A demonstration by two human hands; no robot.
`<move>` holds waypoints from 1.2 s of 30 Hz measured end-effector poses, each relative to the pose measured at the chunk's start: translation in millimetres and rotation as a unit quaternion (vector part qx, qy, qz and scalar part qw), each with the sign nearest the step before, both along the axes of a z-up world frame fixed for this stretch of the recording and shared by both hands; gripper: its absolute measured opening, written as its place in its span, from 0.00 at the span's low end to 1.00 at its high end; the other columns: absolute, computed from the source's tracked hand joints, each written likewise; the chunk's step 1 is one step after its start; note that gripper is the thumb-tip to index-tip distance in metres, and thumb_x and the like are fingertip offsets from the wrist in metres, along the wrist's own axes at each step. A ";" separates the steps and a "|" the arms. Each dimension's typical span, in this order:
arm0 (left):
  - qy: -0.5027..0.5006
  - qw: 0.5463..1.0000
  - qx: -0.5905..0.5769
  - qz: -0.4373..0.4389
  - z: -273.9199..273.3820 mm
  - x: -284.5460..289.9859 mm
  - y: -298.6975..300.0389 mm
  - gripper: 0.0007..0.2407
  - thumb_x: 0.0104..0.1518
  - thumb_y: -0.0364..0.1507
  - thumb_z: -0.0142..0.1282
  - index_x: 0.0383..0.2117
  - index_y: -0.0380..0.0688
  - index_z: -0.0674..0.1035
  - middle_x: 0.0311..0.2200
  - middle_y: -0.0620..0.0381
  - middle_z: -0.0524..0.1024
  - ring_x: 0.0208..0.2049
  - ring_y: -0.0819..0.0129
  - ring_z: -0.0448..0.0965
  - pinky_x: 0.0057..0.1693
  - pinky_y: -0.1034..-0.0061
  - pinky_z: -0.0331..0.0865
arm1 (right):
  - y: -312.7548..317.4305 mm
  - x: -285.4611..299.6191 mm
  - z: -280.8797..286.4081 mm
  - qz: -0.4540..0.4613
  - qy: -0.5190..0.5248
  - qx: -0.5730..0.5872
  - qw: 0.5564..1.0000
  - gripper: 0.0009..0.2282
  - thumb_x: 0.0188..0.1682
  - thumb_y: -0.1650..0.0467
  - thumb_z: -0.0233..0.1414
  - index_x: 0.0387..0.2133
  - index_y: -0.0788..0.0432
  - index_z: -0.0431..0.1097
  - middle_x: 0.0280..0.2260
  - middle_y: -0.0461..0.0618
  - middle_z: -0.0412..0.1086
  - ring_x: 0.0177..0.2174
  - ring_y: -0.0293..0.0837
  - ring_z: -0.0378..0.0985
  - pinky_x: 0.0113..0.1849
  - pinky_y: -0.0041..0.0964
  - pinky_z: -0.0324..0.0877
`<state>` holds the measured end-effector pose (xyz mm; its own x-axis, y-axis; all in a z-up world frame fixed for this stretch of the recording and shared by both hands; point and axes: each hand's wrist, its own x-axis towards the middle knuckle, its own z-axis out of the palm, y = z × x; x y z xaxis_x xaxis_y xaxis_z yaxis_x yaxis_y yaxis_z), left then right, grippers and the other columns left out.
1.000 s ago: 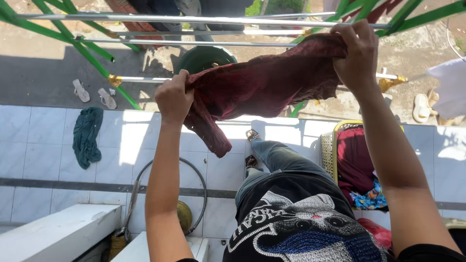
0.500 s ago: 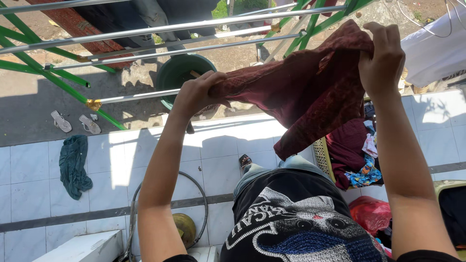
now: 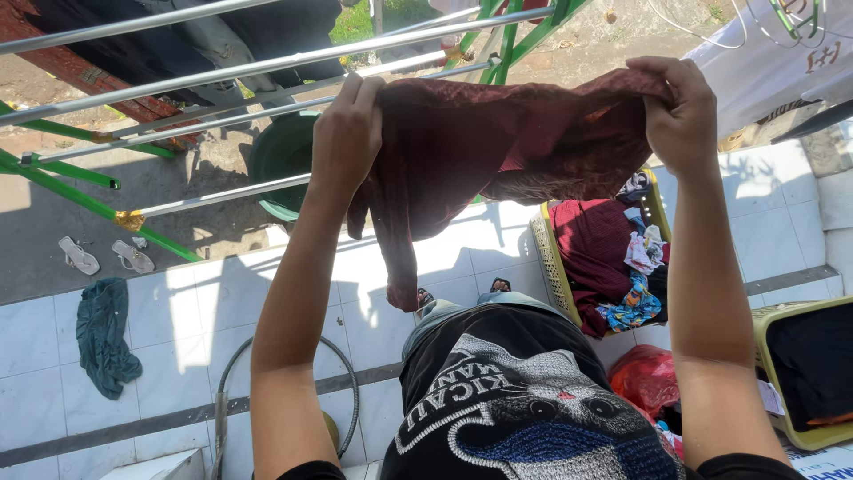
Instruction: The person takes clothes from a laundry basket, places them on hangers, and hangs them on a drying rack. The person also drapes a towel over the rack and adjusts a jacket's zipper before hanging it.
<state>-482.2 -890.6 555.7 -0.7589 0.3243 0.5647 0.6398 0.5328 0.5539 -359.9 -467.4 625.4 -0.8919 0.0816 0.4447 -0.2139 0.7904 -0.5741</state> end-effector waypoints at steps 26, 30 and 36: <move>-0.347 0.899 -0.260 0.054 -67.9 95.2 14.4 0.35 0.55 0.21 0.51 0.73 0.51 0.53 0.32 0.38 0.79 0.35 0.43 0.81 0.44 0.53 0.72 | -35.5 24.6 -124.1 0.025 -0.204 -0.021 0.978 0.24 0.46 0.79 0.57 0.58 0.60 0.67 0.54 0.59 0.70 0.55 0.55 0.73 0.54 0.42 0.68; -0.461 0.876 -0.127 0.061 -80.0 90.2 -22.2 0.33 0.53 0.24 0.53 0.70 0.51 0.59 0.31 0.42 0.79 0.35 0.49 0.82 0.47 0.58 0.72 | -36.4 36.1 -122.4 0.031 -0.110 -0.047 0.992 0.29 0.35 0.85 0.51 0.57 0.66 0.65 0.52 0.62 0.68 0.53 0.58 0.71 0.55 0.43 0.66; -0.266 0.942 0.169 -0.114 -47.2 61.2 8.6 0.29 0.46 0.14 0.37 0.57 0.44 0.78 0.49 0.49 0.79 0.54 0.60 0.79 0.62 0.67 0.69 | -37.5 45.2 -84.9 -0.055 -0.073 -0.242 0.966 0.31 0.32 0.88 0.34 0.49 0.66 0.73 0.46 0.53 0.74 0.49 0.44 0.78 0.56 0.34 0.70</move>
<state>-421.0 -882.0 508.5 -0.8960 0.3830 0.2245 0.3002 0.1503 0.9420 -314.7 -504.8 540.4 -0.9167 0.3456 0.2003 -0.0323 0.4356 -0.8996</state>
